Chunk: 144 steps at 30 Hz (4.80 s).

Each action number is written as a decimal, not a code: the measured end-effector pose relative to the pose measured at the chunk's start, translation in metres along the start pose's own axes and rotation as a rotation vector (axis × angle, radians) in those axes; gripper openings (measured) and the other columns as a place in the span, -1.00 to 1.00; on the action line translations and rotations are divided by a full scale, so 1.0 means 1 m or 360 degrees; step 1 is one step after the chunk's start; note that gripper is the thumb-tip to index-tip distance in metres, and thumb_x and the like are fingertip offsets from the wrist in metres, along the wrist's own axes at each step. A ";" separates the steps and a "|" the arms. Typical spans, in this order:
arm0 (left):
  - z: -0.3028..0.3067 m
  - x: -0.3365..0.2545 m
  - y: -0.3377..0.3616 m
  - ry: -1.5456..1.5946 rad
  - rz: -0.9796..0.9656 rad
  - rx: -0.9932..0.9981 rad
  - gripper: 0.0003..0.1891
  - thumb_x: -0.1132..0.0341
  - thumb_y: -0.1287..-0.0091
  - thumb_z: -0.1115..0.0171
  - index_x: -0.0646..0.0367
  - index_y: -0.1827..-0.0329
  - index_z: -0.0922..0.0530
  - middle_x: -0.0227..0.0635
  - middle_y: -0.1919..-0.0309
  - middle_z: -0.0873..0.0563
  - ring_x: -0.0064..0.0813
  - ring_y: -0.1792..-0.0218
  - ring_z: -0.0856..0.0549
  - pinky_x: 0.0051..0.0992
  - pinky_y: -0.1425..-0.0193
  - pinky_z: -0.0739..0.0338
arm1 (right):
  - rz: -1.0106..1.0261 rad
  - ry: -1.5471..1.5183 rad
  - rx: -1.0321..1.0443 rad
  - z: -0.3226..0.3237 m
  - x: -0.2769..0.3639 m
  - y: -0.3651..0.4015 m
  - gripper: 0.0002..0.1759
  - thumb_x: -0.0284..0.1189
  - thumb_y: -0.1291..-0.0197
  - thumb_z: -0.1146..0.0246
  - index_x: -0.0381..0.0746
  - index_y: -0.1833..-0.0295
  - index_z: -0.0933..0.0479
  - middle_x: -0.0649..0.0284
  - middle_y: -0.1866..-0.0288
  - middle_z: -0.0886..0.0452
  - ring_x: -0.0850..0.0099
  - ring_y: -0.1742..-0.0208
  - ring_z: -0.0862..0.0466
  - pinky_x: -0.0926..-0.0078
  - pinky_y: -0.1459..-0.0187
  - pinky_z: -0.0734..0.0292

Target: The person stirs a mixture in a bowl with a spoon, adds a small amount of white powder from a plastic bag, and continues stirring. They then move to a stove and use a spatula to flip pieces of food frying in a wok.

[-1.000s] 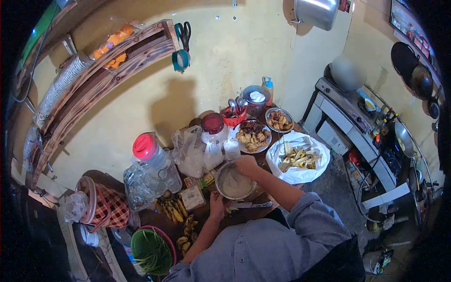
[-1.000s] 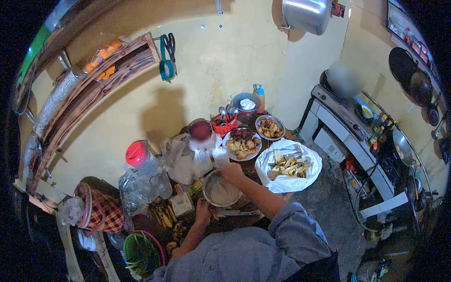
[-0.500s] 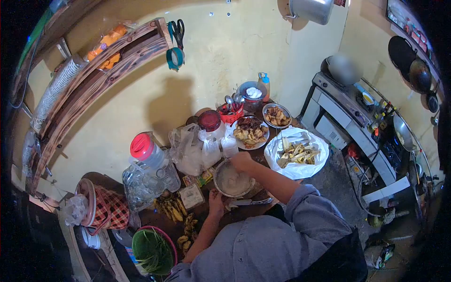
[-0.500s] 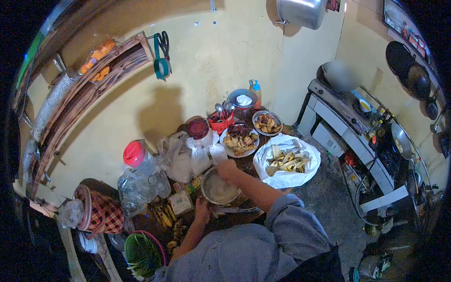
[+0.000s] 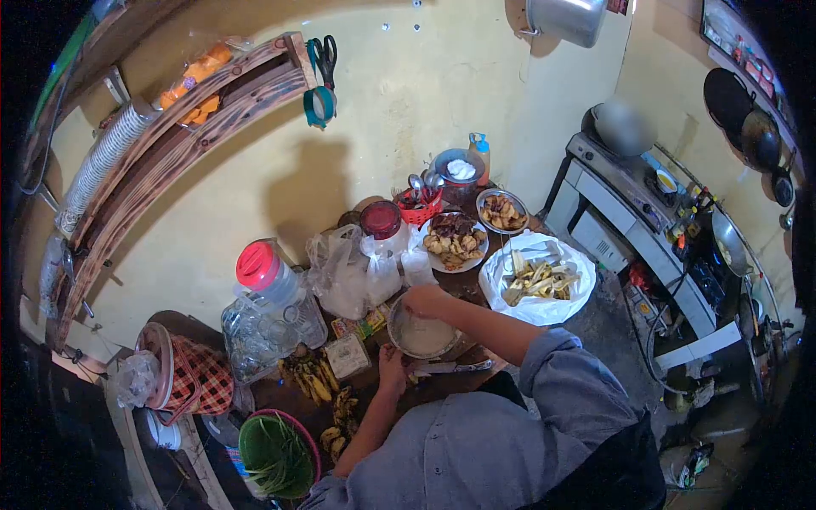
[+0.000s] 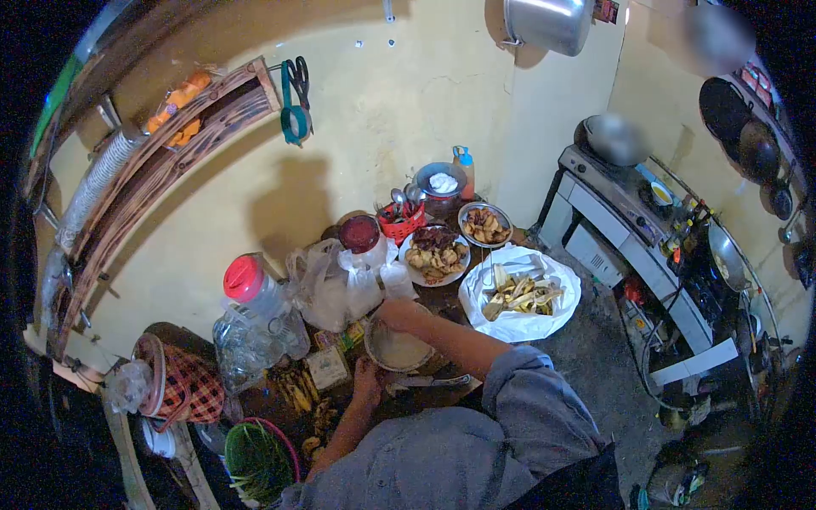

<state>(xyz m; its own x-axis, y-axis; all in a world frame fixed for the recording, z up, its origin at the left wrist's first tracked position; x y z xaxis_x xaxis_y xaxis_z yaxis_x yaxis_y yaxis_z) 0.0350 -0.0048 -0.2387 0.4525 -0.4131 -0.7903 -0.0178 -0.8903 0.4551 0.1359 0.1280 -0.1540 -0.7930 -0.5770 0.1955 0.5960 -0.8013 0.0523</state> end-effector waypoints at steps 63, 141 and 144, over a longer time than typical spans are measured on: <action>-0.024 -0.051 0.005 -0.0823 -0.0935 -0.0060 -0.89 0.48 -0.11 -0.02 0.26 0.32 -0.33 -0.39 0.50 -0.45 -0.63 0.48 -0.46 -0.55 0.40 -0.44 | -0.0571 -0.0312 -0.0127 0.008 -0.038 0.105 -0.77 -0.29 0.13 -0.17 -0.22 0.39 -0.56 0.07 0.49 -0.58 0.08 0.39 -0.59 0.15 0.27 -0.49; -0.010 -0.001 -0.004 -0.0079 0.0005 -0.0114 -0.85 0.43 -0.31 0.12 0.18 0.09 -0.22 -0.26 0.13 -0.41 -0.36 0.15 -0.53 -0.37 0.34 -0.66 | -0.0859 -0.0259 -0.0158 0.002 -0.034 0.075 -0.79 -0.34 0.03 -0.12 -0.22 0.40 -0.60 -0.02 0.39 -0.59 0.11 0.24 -0.60 0.18 0.20 -0.50; -0.012 0.000 -0.003 -0.0006 0.0054 -0.0013 -0.76 0.35 -0.32 0.09 0.18 0.00 -0.18 -0.21 0.06 -0.36 -0.27 0.05 -0.47 -0.29 0.23 -0.65 | -0.0768 -0.0344 -0.0002 0.025 -0.015 0.078 -0.80 -0.36 0.05 -0.12 -0.23 0.40 -0.59 -0.03 0.35 -0.59 0.10 0.21 -0.59 0.18 0.20 -0.50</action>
<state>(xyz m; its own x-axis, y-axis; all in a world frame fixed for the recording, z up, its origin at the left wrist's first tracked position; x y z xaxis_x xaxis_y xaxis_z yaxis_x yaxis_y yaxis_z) 0.0459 0.0002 -0.2355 0.4483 -0.4440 -0.7758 -0.0261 -0.8741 0.4851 0.1974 0.0777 -0.1282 -0.9329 -0.0966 0.3470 0.1690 -0.9681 0.1849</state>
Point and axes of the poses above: each hand's wrist, its own y-axis away from the middle knuckle, its own z-axis out of the back of the hand, x = y × z, the point moved 8 cm from there along -y, towards the middle knuckle
